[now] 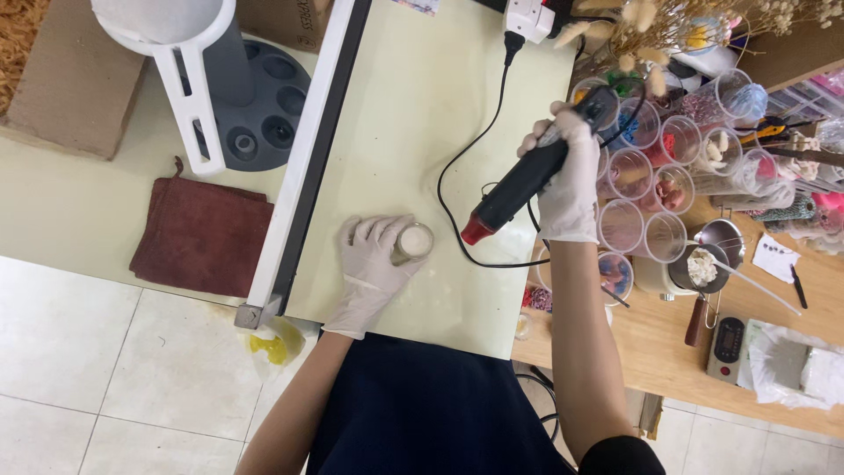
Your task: The person uses a heat tool to melt the surface of wax in containers, wipes the rim of the containers with a cloth, and places the containers onto a work surface.
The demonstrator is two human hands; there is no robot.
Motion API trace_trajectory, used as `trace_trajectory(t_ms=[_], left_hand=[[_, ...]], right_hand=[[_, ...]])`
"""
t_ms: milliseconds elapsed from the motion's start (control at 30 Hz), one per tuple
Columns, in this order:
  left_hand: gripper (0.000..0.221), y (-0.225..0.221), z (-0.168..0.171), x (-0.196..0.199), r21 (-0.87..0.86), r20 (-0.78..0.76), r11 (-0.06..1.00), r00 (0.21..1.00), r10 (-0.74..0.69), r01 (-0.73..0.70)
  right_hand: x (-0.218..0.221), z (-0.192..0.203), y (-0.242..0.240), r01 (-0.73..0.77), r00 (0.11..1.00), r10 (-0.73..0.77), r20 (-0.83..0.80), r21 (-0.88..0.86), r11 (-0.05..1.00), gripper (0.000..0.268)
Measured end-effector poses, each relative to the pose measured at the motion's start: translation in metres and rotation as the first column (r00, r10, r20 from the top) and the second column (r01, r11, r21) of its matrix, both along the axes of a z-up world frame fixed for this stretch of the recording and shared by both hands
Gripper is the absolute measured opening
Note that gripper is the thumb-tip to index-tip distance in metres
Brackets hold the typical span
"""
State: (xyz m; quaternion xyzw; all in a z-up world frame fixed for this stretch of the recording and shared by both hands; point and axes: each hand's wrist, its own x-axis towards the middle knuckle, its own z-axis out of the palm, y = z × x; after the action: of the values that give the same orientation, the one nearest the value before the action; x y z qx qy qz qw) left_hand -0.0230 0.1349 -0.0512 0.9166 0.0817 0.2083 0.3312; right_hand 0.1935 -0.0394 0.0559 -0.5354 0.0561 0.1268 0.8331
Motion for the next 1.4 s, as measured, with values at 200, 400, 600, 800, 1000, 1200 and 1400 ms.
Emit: trace_trajectory(t_ms=[200,400,600,800,1000,1200,1400], left_hand=[[0.073,0.001,0.0,-0.001,-0.022,-0.007,1.0,1.0,-0.008,0.008],[0.08,0.0,0.002,-0.003,-0.041,-0.092,0.999,0.996,-0.016,0.013],[0.082,0.001,0.004,-0.004,-0.038,-0.079,0.999,0.996,-0.031,0.028],[0.08,0.001,-0.001,-0.002,-0.028,-0.04,0.999,0.999,-0.022,0.021],[0.078,0.001,-0.003,-0.001,-0.002,-0.013,1.0,1.0,-0.001,0.0],[0.075,0.0,-0.009,-0.002,-0.022,0.039,1.0,0.999,0.007,-0.006],[0.072,-0.006,-0.005,-0.005,-0.069,0.007,0.995,0.998,0.069,-0.068]], right_hand=[[-0.026,0.011,0.0,0.082,0.996,-0.088,0.027,0.176,0.981,0.057],[-0.017,-0.023,-0.005,0.224,0.973,-0.231,0.02,0.184,0.957,0.047],[-0.025,-0.035,0.002,0.214,0.972,-0.228,0.056,0.19,0.958,0.035],[-0.038,-0.026,0.017,0.309,0.949,-0.311,0.044,0.059,0.949,0.016],[-0.04,-0.025,0.019,0.356,0.93,-0.359,0.075,0.046,0.933,0.02],[-0.038,-0.039,0.016,0.344,0.932,-0.344,0.114,0.021,0.939,0.021],[-0.036,-0.068,-0.008,0.353,0.913,-0.338,0.229,-0.028,0.935,0.021]])
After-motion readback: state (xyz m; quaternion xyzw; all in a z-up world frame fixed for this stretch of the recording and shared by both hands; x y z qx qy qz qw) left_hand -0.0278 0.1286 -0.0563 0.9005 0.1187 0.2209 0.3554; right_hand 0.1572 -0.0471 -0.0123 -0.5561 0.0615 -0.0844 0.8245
